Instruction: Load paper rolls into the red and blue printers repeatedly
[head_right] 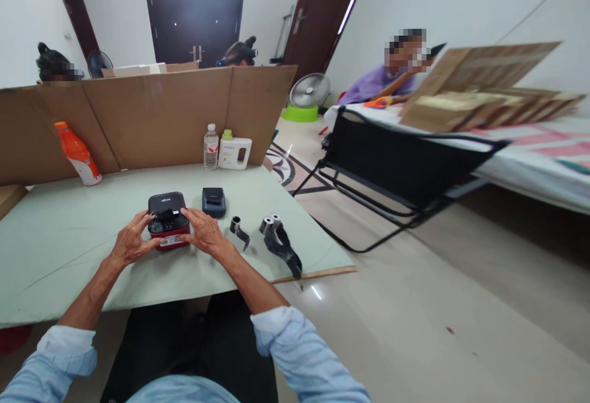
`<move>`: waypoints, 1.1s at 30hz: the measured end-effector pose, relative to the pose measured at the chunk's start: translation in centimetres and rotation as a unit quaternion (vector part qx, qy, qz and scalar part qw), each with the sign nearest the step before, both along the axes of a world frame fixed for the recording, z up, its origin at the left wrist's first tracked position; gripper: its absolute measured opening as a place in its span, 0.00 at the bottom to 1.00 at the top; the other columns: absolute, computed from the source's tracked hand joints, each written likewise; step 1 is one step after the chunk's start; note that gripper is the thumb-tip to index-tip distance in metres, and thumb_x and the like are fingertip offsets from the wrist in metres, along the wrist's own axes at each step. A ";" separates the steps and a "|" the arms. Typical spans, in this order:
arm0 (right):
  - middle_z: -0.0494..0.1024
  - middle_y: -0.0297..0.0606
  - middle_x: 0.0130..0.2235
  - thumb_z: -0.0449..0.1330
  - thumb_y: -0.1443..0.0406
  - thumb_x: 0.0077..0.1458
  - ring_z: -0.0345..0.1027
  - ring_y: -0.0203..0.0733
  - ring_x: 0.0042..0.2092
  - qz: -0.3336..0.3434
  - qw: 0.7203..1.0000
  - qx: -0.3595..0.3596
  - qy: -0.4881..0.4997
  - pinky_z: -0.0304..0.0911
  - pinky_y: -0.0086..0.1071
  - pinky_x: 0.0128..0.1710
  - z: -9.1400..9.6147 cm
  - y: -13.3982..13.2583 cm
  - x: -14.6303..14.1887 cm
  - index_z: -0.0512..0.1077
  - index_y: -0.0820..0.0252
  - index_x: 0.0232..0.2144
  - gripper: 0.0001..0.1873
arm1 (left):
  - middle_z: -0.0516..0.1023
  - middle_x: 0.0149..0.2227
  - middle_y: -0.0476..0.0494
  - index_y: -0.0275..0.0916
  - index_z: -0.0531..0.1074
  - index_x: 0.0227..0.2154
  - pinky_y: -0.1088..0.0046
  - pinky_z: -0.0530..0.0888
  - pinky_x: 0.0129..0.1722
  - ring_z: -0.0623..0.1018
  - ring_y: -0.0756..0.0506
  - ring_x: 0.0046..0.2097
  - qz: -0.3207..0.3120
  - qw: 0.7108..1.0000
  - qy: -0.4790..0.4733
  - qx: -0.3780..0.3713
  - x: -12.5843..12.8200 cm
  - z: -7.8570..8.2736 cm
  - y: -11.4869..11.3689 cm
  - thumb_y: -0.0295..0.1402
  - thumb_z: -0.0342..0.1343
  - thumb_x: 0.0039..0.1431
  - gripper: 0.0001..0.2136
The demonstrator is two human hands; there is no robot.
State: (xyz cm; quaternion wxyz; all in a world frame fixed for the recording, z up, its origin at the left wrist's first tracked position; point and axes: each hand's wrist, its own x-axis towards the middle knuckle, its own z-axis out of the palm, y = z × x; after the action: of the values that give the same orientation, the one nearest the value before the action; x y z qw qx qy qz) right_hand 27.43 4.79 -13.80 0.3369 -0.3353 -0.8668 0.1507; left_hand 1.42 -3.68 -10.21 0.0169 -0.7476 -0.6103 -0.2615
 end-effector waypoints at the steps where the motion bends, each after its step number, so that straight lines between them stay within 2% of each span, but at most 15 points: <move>1: 0.72 0.52 0.67 0.74 0.56 0.57 0.67 0.58 0.68 0.000 1.000 -0.017 0.006 0.64 0.51 0.67 -0.2 -0.2 -0.1 0.64 0.55 0.70 0.43 | 0.71 0.68 0.36 0.46 0.69 0.63 0.53 0.76 0.63 0.76 0.34 0.66 -0.003 1.000 -0.006 -0.001 0.0 -0.1 0.1 0.47 0.69 0.57 0.32; 6: 0.72 0.53 0.67 0.74 0.55 0.53 0.70 0.63 0.64 -0.022 0.989 -0.140 0.051 0.68 0.55 0.61 -2.1 -1.7 -1.1 0.49 0.55 0.76 0.58 | 0.70 0.69 0.31 0.41 0.62 0.68 0.49 0.71 0.68 0.71 0.32 0.70 -0.017 0.998 -0.060 0.000 0.2 -1.8 0.6 0.44 0.69 0.56 0.39; 11: 0.72 0.51 0.67 0.71 0.57 0.56 0.69 0.60 0.65 0.003 0.983 -0.142 0.116 0.66 0.54 0.63 -3.3 -2.2 -1.9 0.50 0.54 0.76 0.53 | 0.59 0.75 0.27 0.39 0.51 0.73 0.47 0.67 0.71 0.63 0.31 0.75 -0.018 0.994 -0.110 -0.012 1.0 -3.2 0.6 0.42 0.67 0.59 0.45; 18: 0.69 0.50 0.69 0.71 0.55 0.56 0.66 0.60 0.67 0.010 0.981 -0.128 0.144 0.64 0.56 0.66 -3.3 -2.4 -3.5 0.50 0.52 0.76 0.53 | 0.61 0.74 0.29 0.39 0.53 0.72 0.48 0.64 0.73 0.62 0.32 0.75 -0.030 0.993 -0.112 -0.021 -0.6 -1.9 -0.4 0.36 0.65 0.58 0.42; 25: 0.69 0.52 0.69 0.71 0.56 0.57 0.66 0.60 0.68 0.024 0.982 -0.133 0.134 0.64 0.56 0.66 -3.5 -3.3 -5.6 0.49 0.54 0.76 0.53 | 0.63 0.73 0.27 0.38 0.56 0.71 0.45 0.66 0.70 0.66 0.30 0.73 -0.002 0.990 -0.137 -0.021 -2.2 -2.0 -1.9 0.37 0.65 0.57 0.41; 28: 0.68 0.54 0.69 0.72 0.55 0.57 0.65 0.59 0.68 0.032 0.982 -0.135 0.126 0.62 0.54 0.67 -2.5 -3.2 -8.0 0.46 0.56 0.76 0.56 | 0.66 0.71 0.30 0.40 0.56 0.71 0.47 0.70 0.68 0.70 0.32 0.70 -0.001 0.986 -0.164 -0.010 -4.0 -0.9 -2.4 0.36 0.65 0.56 0.41; 33: 0.70 0.57 0.67 0.71 0.54 0.58 0.66 0.61 0.66 0.058 0.984 -0.139 0.090 0.63 0.53 0.65 -0.6 -3.3 -13.7 0.43 0.59 0.77 0.57 | 0.68 0.69 0.32 0.41 0.59 0.69 0.53 0.78 0.60 0.75 0.33 0.65 0.040 0.976 -0.214 0.001 -8.8 1.2 -3.6 0.38 0.67 0.54 0.41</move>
State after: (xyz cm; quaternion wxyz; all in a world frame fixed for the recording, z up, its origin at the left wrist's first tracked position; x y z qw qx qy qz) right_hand 13.68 1.47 -14.43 0.3545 -0.3128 -0.8214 0.3190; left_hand -7.37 -7.24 -9.00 -0.1024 -0.6498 -0.6285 -0.4152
